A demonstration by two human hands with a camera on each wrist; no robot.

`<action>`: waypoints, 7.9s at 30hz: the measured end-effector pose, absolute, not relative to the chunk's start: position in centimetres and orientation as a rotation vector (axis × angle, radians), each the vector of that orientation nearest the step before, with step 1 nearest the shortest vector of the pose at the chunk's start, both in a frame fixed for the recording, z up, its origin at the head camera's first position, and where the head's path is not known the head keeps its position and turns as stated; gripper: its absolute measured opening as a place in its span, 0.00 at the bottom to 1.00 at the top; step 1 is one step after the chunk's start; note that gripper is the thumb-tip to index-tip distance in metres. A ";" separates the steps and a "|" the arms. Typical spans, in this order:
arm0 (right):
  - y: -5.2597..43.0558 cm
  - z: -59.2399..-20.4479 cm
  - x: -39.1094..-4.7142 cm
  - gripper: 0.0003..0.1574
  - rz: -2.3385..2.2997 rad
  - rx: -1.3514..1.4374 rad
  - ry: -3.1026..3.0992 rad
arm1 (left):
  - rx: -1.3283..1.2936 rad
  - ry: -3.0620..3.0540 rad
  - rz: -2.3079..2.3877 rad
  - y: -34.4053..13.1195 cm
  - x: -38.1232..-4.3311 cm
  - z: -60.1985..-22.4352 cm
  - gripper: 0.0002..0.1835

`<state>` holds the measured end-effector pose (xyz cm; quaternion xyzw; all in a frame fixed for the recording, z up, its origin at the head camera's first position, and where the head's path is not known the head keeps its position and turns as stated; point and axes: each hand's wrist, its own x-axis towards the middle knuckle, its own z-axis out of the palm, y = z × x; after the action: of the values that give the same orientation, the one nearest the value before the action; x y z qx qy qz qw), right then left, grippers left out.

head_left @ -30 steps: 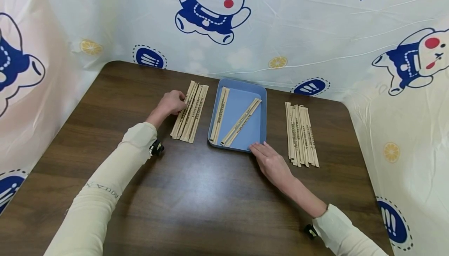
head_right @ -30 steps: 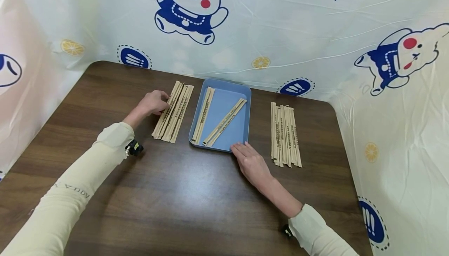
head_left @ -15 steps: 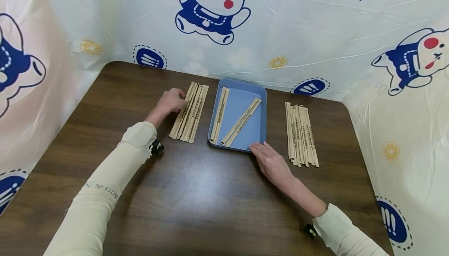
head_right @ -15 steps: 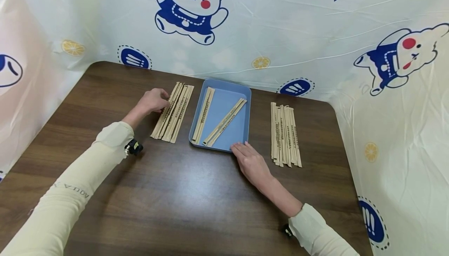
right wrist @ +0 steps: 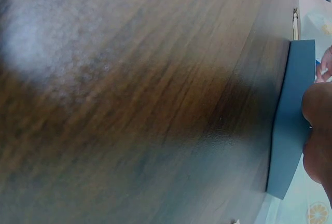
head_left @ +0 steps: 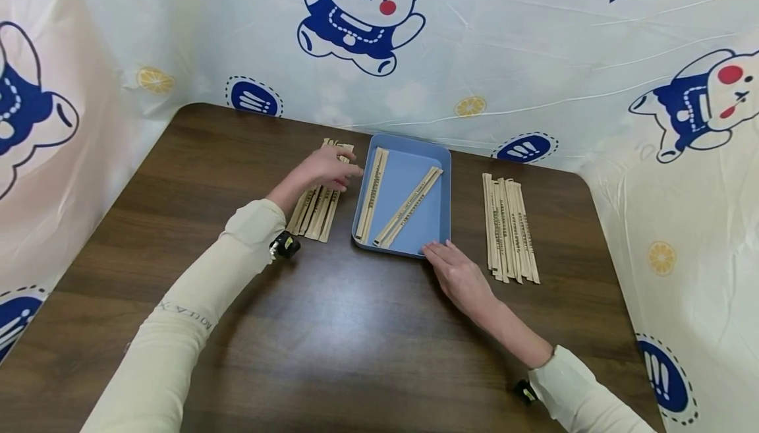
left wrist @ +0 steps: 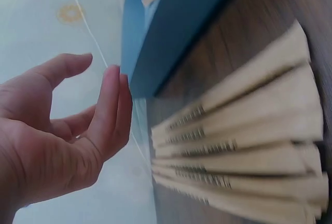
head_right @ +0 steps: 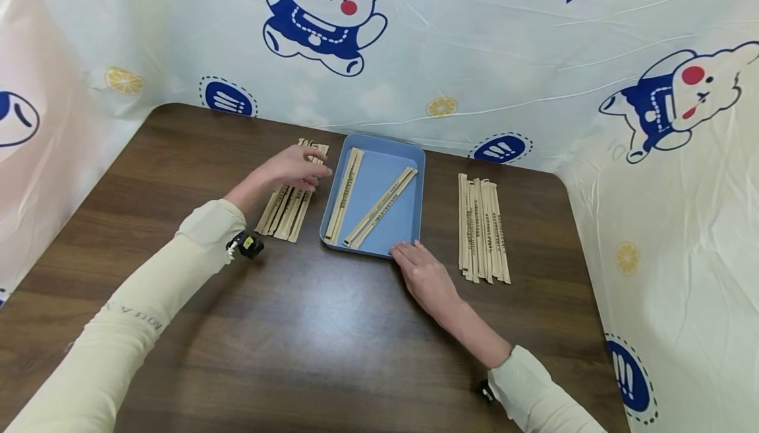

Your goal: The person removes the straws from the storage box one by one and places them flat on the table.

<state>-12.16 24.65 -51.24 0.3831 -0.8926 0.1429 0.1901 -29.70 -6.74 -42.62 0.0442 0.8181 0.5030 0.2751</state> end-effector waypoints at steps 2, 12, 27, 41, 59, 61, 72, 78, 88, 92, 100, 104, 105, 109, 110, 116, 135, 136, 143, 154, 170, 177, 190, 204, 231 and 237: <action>24.7 -51.3 -12.2 0.27 0.402 1.075 -2.512 | 0.123 2.118 1.395 -6.0 -29.6 -42.3 0.33; 24.7 -51.2 -12.1 0.28 0.378 1.072 -2.517 | 0.213 2.048 1.396 -2.7 -29.1 -41.8 0.32; 24.6 -51.0 -12.1 0.26 0.395 1.065 -2.525 | 0.239 2.082 1.356 1.3 -28.4 -43.9 0.31; 24.7 -51.1 -12.3 0.26 0.381 1.067 -2.529 | 0.289 2.212 1.283 3.2 -28.0 -46.4 0.28; 24.7 -51.1 -12.1 0.27 0.393 1.066 -2.522 | 0.407 2.472 1.035 4.9 -28.0 -46.7 0.25; 24.7 -51.1 -12.1 0.27 0.393 1.067 -2.518 | 0.412 2.496 1.003 5.0 -28.1 -46.8 0.25; 24.7 -51.0 -12.1 0.26 0.384 1.066 -2.536 | 0.427 2.610 0.903 5.5 -28.0 -47.4 0.23; 24.7 -51.0 -12.1 0.26 0.387 1.067 -2.540 | 0.407 2.619 0.907 5.5 -28.0 -47.3 0.23; 24.6 -51.0 -12.2 0.26 0.386 1.072 -2.523 | 0.384 2.545 1.012 5.0 -28.1 -46.7 0.16; 24.6 -51.0 -12.2 0.25 0.389 1.071 -2.528 | 0.339 2.450 1.135 4.5 -28.1 -46.6 0.22; 24.7 -51.0 -12.2 0.25 0.377 1.072 -2.531 | 0.259 2.271 1.329 3.6 -28.4 -46.1 0.21; 24.7 -51.0 -12.2 0.25 0.385 1.073 -2.525 | 0.242 2.207 1.384 3.3 -28.5 -45.9 0.21; 24.7 -51.1 -12.2 0.25 0.386 1.073 -2.523 | 0.242 2.197 1.392 3.2 -28.5 -45.8 0.20; 24.7 -51.2 -12.2 0.26 0.383 1.073 -2.516 | 0.249 2.173 1.414 2.8 -28.5 -45.4 0.20; 24.7 -51.2 -12.2 0.26 0.385 1.073 -2.513 | 0.248 2.167 1.422 2.6 -28.5 -45.3 0.19; 24.7 -51.1 -12.2 0.26 0.393 1.076 -2.506 | 0.242 2.173 1.449 1.4 -28.6 -44.4 0.21; 24.7 -51.3 -12.1 0.27 0.388 1.073 -2.500 | 0.157 2.150 1.552 -4.2 -29.4 -42.1 0.23; 24.7 -51.3 -12.1 0.27 0.387 1.072 -2.501 | 0.147 2.161 1.543 -4.6 -29.5 -42.1 0.23; 24.7 -51.2 -12.1 0.27 0.378 1.066 -2.524 | 0.074 2.255 1.479 -7.4 -29.8 -42.7 0.26; 24.5 -51.0 -12.1 0.27 0.377 1.063 -2.517 | -0.036 2.335 1.397 -9.9 -29.7 -44.2 0.25; 24.6 -51.1 -12.2 0.28 0.371 1.071 -2.524 | -0.050 2.440 1.252 -10.9 -30.3 -46.4 0.26; 24.7 -51.1 -12.2 0.25 0.379 1.075 -2.535 | -0.039 2.480 1.198 -11.0 -30.0 -46.4 0.27; 24.6 -51.1 -12.1 0.27 0.378 1.072 -2.525 | 0.007 2.610 1.008 -10.7 -29.6 -46.0 0.24; 24.6 -51.1 -12.1 0.26 0.384 1.073 -2.531 | -0.002 2.687 1.044 -10.5 -29.9 -46.1 0.22; 24.9 -50.9 -12.2 0.27 0.387 1.066 -2.520 | 0.170 1.993 1.497 -2.3 -28.8 -41.9 0.29; 24.9 -51.0 -12.3 0.26 0.388 1.068 -2.520 | 0.230 2.002 1.456 -0.3 -28.6 -42.5 0.29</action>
<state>-12.27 24.89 -50.97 0.3795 -0.8955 0.1379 0.1873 -28.62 -0.27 -42.51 0.0874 0.7623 0.5546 0.3220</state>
